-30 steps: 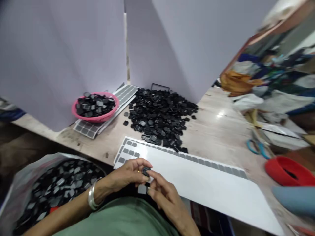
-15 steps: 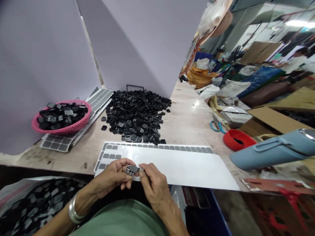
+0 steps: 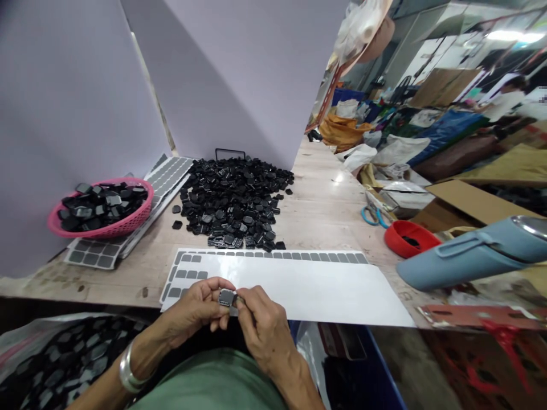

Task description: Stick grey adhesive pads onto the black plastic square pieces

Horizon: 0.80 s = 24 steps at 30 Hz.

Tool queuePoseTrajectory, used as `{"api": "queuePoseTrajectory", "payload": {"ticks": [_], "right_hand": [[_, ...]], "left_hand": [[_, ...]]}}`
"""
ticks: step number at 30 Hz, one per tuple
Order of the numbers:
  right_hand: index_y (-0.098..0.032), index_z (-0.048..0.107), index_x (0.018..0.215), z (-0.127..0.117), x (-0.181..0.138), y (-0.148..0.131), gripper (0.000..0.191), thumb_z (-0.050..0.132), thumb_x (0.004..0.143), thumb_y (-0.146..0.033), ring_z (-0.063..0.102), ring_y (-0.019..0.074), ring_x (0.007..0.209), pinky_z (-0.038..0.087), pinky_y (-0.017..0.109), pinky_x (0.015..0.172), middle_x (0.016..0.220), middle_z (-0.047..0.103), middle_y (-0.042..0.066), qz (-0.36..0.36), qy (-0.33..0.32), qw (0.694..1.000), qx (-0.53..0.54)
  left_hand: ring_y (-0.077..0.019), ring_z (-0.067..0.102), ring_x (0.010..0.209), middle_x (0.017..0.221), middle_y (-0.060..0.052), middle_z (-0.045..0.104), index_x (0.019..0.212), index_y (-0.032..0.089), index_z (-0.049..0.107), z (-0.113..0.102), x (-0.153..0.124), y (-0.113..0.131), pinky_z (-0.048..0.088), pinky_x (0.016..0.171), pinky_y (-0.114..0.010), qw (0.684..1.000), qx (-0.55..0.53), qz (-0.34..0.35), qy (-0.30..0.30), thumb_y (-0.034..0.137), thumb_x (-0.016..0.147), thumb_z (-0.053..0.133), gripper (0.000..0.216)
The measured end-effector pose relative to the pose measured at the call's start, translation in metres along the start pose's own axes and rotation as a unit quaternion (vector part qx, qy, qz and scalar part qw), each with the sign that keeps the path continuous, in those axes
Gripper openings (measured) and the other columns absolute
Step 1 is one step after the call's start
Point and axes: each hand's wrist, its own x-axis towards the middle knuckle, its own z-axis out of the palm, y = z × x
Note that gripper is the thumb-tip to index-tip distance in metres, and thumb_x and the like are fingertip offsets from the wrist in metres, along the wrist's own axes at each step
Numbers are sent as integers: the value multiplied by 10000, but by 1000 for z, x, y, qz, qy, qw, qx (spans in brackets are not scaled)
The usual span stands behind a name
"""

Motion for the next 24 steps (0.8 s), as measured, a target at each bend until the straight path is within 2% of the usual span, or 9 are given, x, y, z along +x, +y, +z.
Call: {"api": "queuePoseTrajectory", "payload": {"ticks": [4, 13, 16, 19, 21, 24], "right_hand": [[-207, 561, 1098, 2, -1, 1, 217, 393, 964, -178, 563, 162, 756, 443, 287, 659, 863, 563, 42, 0, 0, 1000, -11], [-205, 535, 1020, 1, 0, -3, 190, 356, 968, -172, 564, 172, 743, 437, 282, 642, 856, 557, 42, 8, -17, 997, -81], [-205, 530, 988, 4, 0, -7, 193, 343, 966, -166, 568, 172, 729, 436, 281, 643, 858, 557, 41, 10, -22, 994, -109], [-201, 528, 973, 10, -1, -8, 193, 338, 965, -165, 572, 169, 719, 431, 277, 639, 857, 555, 39, 13, -28, 990, -140], [-203, 531, 969, 12, -1, -5, 191, 345, 961, -159, 573, 168, 705, 425, 276, 633, 851, 555, 34, 15, -39, 985, -170], [-207, 539, 985, 9, 0, 4, 195, 355, 957, -148, 582, 173, 711, 425, 282, 637, 859, 563, 29, 40, -32, 974, -219]], "left_hand": [[-120, 620, 533, 762, -74, 673, 1023, 102, 535, -3, 1, -3, 424, 439, -155, 1000, -3, 1, -4, 101, 657, 717, 409], [-119, 617, 524, 692, -31, 653, 988, 112, 530, 1, 1, -1, 420, 435, -156, 1000, 9, 2, 18, 144, 631, 753, 422], [-122, 614, 529, 667, -15, 639, 987, 122, 532, 1, 2, -4, 420, 441, -164, 999, 31, 2, 20, 222, 642, 777, 435], [-102, 556, 461, 563, -1, 600, 966, 118, 548, -1, 5, -9, 366, 410, -161, 997, 74, 26, 26, 363, 737, 710, 372], [-79, 490, 409, 503, 15, 563, 927, 118, 563, -6, 4, -7, 312, 389, -155, 990, 118, 49, 54, 401, 776, 658, 335], [-64, 477, 432, 561, 17, 580, 896, 132, 574, -24, -2, 10, 311, 408, -156, 966, 172, 113, 156, 386, 763, 666, 301]]}}
